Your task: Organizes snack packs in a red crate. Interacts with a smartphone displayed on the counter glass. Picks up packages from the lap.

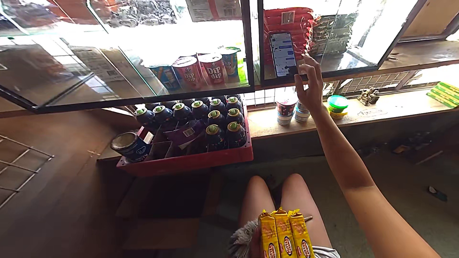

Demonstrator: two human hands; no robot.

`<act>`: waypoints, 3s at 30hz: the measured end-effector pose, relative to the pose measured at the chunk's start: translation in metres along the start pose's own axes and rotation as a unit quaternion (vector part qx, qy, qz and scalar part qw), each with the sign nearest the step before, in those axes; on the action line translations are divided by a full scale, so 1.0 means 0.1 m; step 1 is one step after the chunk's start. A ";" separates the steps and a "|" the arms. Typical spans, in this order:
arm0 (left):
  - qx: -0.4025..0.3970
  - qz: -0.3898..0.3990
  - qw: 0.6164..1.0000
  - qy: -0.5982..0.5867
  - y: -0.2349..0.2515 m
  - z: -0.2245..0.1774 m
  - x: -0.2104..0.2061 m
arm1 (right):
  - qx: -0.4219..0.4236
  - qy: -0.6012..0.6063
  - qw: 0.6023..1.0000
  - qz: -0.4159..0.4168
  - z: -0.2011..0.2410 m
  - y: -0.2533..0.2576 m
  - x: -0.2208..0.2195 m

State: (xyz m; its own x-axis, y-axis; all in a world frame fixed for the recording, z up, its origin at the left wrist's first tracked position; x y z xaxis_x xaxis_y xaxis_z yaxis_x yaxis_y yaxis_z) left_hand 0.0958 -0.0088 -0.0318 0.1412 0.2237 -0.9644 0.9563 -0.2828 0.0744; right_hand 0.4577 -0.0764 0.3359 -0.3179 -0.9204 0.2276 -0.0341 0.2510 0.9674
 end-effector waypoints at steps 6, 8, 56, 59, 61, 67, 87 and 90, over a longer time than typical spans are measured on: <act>-0.012 -0.016 1.000 -0.013 0.05 -0.08 -0.27 | -0.013 -0.010 0.998 0.055 -0.04 -0.15 -0.09; -0.014 -0.022 1.000 -0.014 0.08 -0.11 -0.38 | -0.016 -0.016 0.998 0.055 -0.07 -0.15 -0.08; -0.014 0.053 0.998 -0.018 0.12 -0.10 -0.37 | -0.073 -0.079 0.992 0.065 -0.01 -0.11 -0.14; -0.022 0.055 0.998 -0.004 0.15 -0.17 -0.62 | -0.074 -0.077 0.992 0.064 -0.01 -0.11 -0.14; -0.027 0.034 0.999 0.005 0.16 -0.20 -0.69 | -0.076 -0.076 0.992 0.062 -0.01 -0.11 -0.14; -0.035 0.028 0.999 0.006 0.17 -0.23 -0.81 | -0.073 -0.075 0.993 0.058 -0.01 -0.10 -0.14; -0.051 -0.054 0.997 0.028 0.08 -0.15 -0.36 | -0.082 -0.073 0.992 0.061 0.00 -0.10 -0.13; -0.035 0.018 0.999 0.010 0.10 -0.13 -0.40 | -0.081 -0.067 0.992 0.064 0.00 -0.09 -0.13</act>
State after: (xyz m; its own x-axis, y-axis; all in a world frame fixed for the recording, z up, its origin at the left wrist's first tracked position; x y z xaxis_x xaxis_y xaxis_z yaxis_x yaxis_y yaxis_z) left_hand 0.1031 -0.0087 0.0112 0.1804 0.2324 -0.9558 0.9658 -0.2259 0.1273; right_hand 0.4623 -0.0668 0.3241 -0.4341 -0.8327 0.3438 0.1645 0.3019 0.9390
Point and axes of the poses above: each hand's wrist, its own y-axis towards the middle knuckle, its own x-axis out of the back of the hand, z = x × y, the point moved 9 cm from there along y, towards the middle knuckle, and after that the axes turned 14 degrees about x, right-handed, at the moved point
